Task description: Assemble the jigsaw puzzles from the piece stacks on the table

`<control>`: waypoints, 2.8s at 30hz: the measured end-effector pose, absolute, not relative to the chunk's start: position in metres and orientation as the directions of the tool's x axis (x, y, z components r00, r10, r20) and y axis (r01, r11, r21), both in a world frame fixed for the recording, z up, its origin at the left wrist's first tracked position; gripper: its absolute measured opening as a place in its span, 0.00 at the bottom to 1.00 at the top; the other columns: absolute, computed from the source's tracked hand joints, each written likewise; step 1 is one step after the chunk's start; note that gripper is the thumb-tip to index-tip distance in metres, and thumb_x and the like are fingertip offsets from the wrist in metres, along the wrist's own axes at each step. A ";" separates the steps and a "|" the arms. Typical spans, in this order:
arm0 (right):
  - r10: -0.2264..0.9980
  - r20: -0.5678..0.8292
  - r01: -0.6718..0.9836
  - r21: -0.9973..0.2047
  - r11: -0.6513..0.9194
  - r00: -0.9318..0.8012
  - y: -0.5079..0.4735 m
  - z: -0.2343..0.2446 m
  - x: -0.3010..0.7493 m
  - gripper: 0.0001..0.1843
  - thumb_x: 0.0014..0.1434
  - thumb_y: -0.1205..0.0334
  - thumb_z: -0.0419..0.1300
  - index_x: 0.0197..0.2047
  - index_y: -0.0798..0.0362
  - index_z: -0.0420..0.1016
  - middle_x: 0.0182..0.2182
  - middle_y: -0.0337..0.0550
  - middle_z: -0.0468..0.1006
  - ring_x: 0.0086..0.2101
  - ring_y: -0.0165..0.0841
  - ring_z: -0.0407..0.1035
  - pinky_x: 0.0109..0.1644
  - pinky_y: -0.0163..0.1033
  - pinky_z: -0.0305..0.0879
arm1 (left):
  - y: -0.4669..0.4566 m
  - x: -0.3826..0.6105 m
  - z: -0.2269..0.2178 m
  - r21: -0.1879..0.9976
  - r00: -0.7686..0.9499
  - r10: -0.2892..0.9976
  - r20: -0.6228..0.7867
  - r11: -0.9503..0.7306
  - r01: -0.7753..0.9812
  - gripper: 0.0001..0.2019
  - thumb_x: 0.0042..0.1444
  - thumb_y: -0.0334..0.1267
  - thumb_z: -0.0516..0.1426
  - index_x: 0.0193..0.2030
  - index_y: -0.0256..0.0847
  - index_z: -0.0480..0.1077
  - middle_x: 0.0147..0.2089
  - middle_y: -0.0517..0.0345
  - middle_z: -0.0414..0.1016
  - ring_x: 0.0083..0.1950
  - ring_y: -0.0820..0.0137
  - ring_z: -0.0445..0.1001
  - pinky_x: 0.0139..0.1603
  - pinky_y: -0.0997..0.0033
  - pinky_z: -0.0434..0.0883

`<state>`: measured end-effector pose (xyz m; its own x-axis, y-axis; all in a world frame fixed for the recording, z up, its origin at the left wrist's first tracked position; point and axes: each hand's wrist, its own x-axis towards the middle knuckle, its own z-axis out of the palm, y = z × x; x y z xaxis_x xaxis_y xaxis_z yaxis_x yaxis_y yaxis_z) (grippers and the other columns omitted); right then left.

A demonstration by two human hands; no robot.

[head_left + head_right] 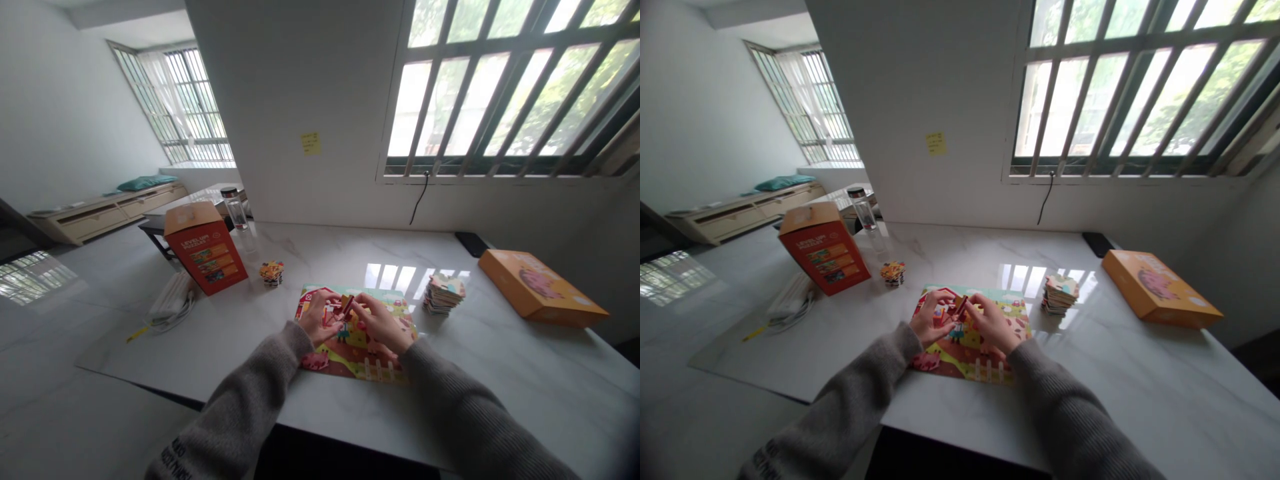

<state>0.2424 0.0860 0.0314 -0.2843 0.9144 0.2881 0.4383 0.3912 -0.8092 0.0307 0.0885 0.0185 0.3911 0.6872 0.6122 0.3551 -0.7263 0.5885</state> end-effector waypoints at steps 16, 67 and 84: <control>0.769 0.538 0.538 -0.558 0.632 -0.345 0.074 0.030 0.238 0.13 0.67 0.59 0.56 0.55 0.48 0.66 0.45 0.48 0.75 0.45 0.40 0.72 0.51 0.47 0.71 | 0.103 0.026 0.012 0.859 0.263 0.922 0.284 -0.367 0.358 0.12 0.57 0.46 0.60 0.28 0.42 0.71 0.28 0.59 0.72 0.30 0.68 0.69 0.34 0.66 0.69; 0.713 0.214 0.715 -0.080 0.694 -0.668 0.121 0.032 0.204 0.14 0.68 0.63 0.57 0.54 0.47 0.77 0.47 0.48 0.76 0.47 0.39 0.66 0.51 0.42 0.60 | 0.122 -0.023 0.003 0.312 0.461 0.844 0.275 -0.532 0.787 0.17 0.59 0.28 0.55 0.51 0.44 0.79 0.53 0.54 0.76 0.54 0.60 0.67 0.61 0.56 0.66; 0.691 0.262 0.673 -0.170 0.720 -0.674 0.050 0.025 0.237 0.23 0.70 0.62 0.52 0.66 0.49 0.65 0.65 0.49 0.66 0.63 0.44 0.59 0.66 0.54 0.60 | 0.103 -0.011 0.008 0.198 0.529 0.816 0.233 -0.572 0.796 0.20 0.61 0.43 0.59 0.59 0.45 0.72 0.59 0.51 0.71 0.61 0.56 0.66 0.61 0.54 0.66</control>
<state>0.2374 0.0504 0.0247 -0.6737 0.6910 0.2620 0.6727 0.7202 -0.1697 -0.0110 0.1031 0.0079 0.5292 0.8160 0.2326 0.7958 -0.5724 0.1975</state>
